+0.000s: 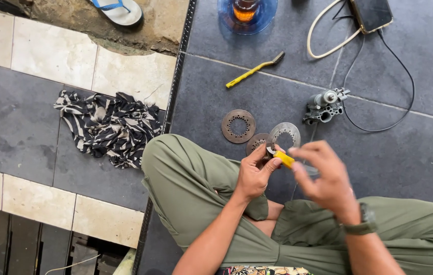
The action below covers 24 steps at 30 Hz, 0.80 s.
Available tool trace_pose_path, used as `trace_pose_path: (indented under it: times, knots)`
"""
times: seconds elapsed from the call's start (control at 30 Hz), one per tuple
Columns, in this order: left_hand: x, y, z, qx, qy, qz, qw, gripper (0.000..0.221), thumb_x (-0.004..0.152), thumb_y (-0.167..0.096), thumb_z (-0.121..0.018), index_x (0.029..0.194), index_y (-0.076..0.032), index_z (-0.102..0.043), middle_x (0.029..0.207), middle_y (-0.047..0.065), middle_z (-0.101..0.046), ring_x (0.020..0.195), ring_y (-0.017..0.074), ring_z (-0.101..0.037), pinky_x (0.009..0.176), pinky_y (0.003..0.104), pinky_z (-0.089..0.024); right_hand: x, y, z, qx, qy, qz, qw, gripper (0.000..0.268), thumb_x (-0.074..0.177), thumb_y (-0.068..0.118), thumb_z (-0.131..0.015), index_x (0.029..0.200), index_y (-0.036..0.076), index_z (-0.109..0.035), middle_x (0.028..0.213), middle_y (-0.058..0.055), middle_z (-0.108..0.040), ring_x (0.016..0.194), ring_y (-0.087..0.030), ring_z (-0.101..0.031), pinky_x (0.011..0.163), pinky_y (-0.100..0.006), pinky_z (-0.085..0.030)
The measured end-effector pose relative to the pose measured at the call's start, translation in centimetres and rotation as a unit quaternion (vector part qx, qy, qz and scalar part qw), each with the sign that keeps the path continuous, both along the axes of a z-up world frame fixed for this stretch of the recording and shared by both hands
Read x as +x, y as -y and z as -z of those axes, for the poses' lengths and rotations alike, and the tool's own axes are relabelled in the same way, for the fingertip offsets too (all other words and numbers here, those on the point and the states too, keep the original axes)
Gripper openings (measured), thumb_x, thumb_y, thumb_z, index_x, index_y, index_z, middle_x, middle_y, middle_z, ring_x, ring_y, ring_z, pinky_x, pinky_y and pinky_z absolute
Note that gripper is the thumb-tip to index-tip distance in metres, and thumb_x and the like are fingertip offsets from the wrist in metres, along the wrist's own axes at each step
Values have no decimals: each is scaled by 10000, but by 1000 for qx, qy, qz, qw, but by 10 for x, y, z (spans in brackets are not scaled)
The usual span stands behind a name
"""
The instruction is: Scraping debris or rust off a motorcycle clutch plate using a small hand tool while sitting on the floor.
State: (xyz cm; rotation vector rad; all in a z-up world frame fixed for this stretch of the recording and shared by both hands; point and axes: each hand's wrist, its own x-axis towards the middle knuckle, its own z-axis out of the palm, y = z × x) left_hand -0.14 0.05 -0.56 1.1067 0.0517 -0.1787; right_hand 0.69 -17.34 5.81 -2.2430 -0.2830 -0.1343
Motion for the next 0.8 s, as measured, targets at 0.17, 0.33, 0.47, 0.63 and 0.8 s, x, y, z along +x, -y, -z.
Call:
trace_pose_path:
  times: [0.17, 0.33, 0.47, 0.63, 0.8]
  knots:
    - [2, -12, -13, -61, -100, 55, 992, 276, 974, -40, -655, 1244, 7, -631, 1121, 47, -669, 941, 114, -611, 849, 232, -526, 87, 64, -4, -53, 39, 54, 996, 232, 938, -161, -663, 1166, -115, -653, 1159, -228, -658, 895, -288, -545, 848, -384, -472]
    - [7, -16, -26, -40, -70, 67, 994, 244, 965, -13, -650, 1209, -1, -636, 1119, 37, -620, 983, 133, -601, 931, 253, -505, 182, 162, 81, -350, 80, 126, 925, 499, 1039, 145, -848, 1452, -63, -662, 1389, -262, -405, 1129, -453, -464, 904, -573, -418]
    - [9, -18, -24, -58, -82, 46, 994, 298, 963, -9, -646, 1259, 9, -621, 1144, 48, -638, 1002, 130, -603, 942, 244, -508, 210, 205, 133, -431, 97, 123, 889, 560, 1093, 315, -898, 1531, 15, -717, 1477, -233, -359, 1190, -474, -436, 853, -587, -466]
    - [11, -20, -23, -70, -81, 40, 993, 287, 967, 5, -636, 1253, 8, -619, 1160, 55, -613, 1025, 137, -582, 956, 249, -495, 217, 201, 125, -396, 116, 129, 902, 481, 1104, 217, -926, 1432, -53, -700, 1462, -254, -369, 1286, -485, -421, 919, -640, -433]
    - [11, -19, -22, -74, -84, 39, 993, 279, 965, -1, -642, 1243, 8, -616, 1159, 63, -621, 1018, 144, -600, 967, 263, -513, 214, 197, 128, -378, 97, 132, 911, 477, 1057, 183, -923, 1407, -49, -698, 1463, -235, -371, 1227, -467, -456, 912, -580, -436]
